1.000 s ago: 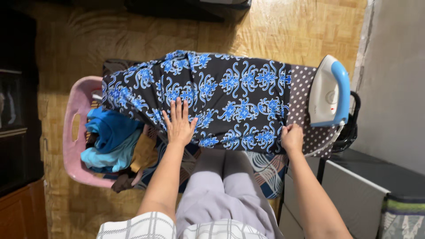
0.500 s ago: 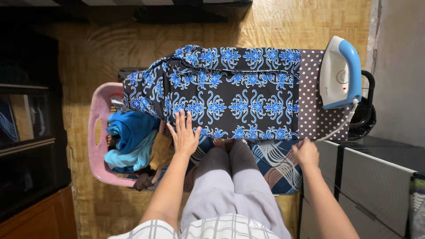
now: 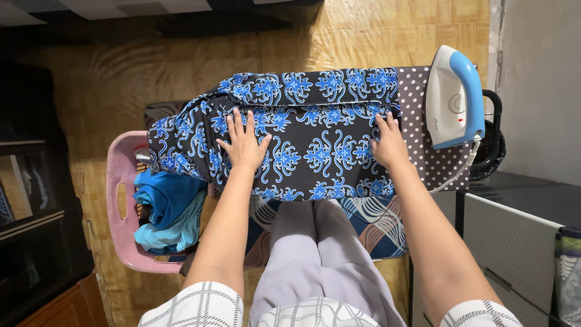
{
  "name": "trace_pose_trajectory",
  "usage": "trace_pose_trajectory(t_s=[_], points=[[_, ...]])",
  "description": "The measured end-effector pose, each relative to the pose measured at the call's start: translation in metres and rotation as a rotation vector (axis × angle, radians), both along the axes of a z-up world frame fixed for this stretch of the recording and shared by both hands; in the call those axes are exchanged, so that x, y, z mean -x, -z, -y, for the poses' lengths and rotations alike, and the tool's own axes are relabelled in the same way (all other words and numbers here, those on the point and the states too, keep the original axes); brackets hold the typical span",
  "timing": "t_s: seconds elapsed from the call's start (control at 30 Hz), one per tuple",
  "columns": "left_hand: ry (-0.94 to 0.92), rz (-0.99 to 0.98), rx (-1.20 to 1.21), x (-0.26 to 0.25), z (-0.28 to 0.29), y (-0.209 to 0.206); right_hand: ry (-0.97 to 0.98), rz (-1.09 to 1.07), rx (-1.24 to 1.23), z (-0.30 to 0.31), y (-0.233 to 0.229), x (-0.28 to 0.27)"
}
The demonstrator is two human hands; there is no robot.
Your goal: The person irons a black and blue patterned garment on an ironing board, repeatedly smoothing and repositioning the fabric while using a handheld iron. The garment is handled one at a time, with frequent adjustments to align and flatten sections before ironing.
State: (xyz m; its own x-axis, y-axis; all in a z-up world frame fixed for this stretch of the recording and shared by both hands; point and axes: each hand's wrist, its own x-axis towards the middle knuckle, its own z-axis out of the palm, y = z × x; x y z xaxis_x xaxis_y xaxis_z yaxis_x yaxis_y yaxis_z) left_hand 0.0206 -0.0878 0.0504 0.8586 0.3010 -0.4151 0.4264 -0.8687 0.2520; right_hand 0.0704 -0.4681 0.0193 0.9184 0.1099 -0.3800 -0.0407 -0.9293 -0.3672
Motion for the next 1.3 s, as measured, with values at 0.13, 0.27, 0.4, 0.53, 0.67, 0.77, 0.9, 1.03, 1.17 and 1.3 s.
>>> trace_pose_trajectory(t_s=[0.13, 0.27, 0.4, 0.53, 0.67, 0.77, 0.9, 1.03, 1.17, 1.3], points=[[0.029, 0.012, -0.054, -0.002, 0.004, 0.003, 0.043, 0.019, -0.074, 0.014, -0.009, -0.008], [0.154, 0.115, -0.106, 0.004, 0.023, 0.004, 0.133, 0.359, -0.283, 0.052, -0.041, -0.037], [0.258, 0.111, -0.059, 0.005, 0.063, -0.005, 0.134, 0.798, 0.236, 0.111, -0.066, -0.07], [0.252, -0.061, 0.039, -0.001, 0.1, -0.013, 0.297, 0.442, 0.036, 0.15, -0.058, -0.087], [0.238, -0.031, 0.035, -0.011, 0.115, -0.007, 0.425, 0.14, -0.15, 0.153, -0.054, -0.093], [0.236, 0.148, 0.0, -0.013, 0.115, 0.007, 0.498, -0.036, -0.283, 0.15, -0.077, -0.094], [0.107, 0.395, 0.016, -0.012, 0.098, 0.023, 0.166, -0.03, -0.165, 0.117, -0.116, -0.07], [-0.239, 0.481, 0.155, -0.01, 0.075, 0.029, -0.219, -0.043, 0.077, 0.032, -0.118, -0.061], [-0.203, 0.651, 0.238, -0.005, 0.057, 0.031, -0.523, -0.001, -0.031, -0.069, -0.101, -0.06], [-0.127, 0.619, 0.236, -0.006, 0.049, 0.037, -0.607, 0.028, -0.024, -0.117, -0.09, -0.065]])
